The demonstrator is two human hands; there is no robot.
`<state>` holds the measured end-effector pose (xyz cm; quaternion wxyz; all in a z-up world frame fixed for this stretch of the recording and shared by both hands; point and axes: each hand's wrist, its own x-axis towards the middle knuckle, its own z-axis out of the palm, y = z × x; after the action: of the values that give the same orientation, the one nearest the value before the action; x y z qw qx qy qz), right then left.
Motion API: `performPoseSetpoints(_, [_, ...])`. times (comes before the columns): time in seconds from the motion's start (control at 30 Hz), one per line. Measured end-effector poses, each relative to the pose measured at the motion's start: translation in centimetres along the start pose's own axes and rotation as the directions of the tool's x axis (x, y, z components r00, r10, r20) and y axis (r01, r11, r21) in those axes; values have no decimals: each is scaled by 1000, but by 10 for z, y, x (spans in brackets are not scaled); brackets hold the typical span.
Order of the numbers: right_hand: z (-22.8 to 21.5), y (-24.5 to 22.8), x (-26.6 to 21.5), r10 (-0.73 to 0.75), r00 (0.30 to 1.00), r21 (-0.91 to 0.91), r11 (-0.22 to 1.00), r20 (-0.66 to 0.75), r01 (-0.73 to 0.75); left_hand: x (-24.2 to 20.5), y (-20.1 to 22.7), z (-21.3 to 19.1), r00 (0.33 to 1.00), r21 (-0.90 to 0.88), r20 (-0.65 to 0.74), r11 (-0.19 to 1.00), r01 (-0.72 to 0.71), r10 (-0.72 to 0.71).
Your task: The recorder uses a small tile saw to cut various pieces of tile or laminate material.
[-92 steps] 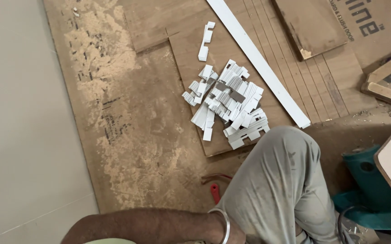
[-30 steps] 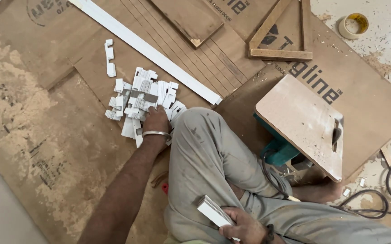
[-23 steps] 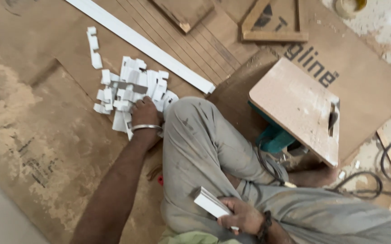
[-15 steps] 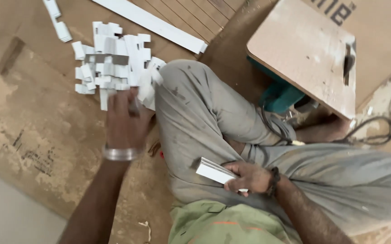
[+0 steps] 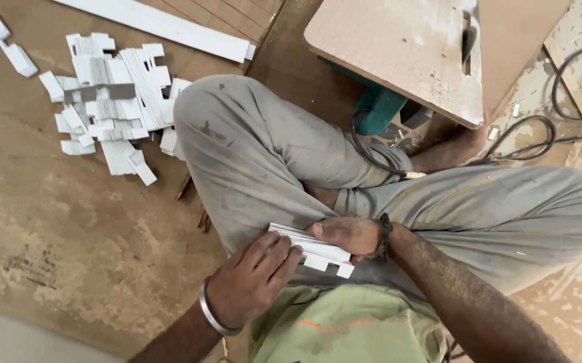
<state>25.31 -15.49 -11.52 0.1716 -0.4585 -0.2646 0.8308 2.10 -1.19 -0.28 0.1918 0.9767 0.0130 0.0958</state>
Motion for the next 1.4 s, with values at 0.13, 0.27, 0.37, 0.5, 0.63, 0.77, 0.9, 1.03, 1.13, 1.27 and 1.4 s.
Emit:
performPoseSetpoints(0.13, [4,-17,-5,17,1000,-16,1000,2,-17,2,2,3,998,32,48,999,28,-29])
performPoseSetpoints(0.27, [7,-28,-10,118,992,125,985,34,-121,7,5,3,998,47,50,999,26,-29])
performPoseSetpoints(0.37, [6,-34,-13,225,973,70,973,-53,-221,10,5,3,998,50,48,998,31,-33])
performPoseSetpoints(0.5, [3,-22,-7,60,993,158,985,99,-75,8,5,7,998,43,54,998,34,-36])
performPoseSetpoints(0.63, [0,-17,-3,140,987,180,972,83,-153,3,1,13,997,41,69,999,32,-34])
performPoseSetpoints(0.77, [-2,-4,2,88,988,288,950,129,-122,-2,-3,20,996,31,80,999,31,-33])
performPoseSetpoints(0.9, [-2,-5,2,-42,978,245,969,206,-10,-1,-4,19,996,27,88,999,31,-33])
performPoseSetpoints(1.03, [-1,-12,-2,-34,979,193,981,202,-6,2,-4,18,996,21,74,999,44,-45])
performPoseSetpoints(1.13, [-1,-12,-3,-87,959,262,965,269,14,3,-4,15,995,11,90,999,44,-45])
performPoseSetpoints(1.27, [0,-24,-9,-57,958,238,971,280,-12,2,-7,14,993,4,111,999,40,-40])
performPoseSetpoints(1.4, [1,-21,-11,-23,971,207,978,236,-28,2,-11,9,985,-33,147,995,94,-88])
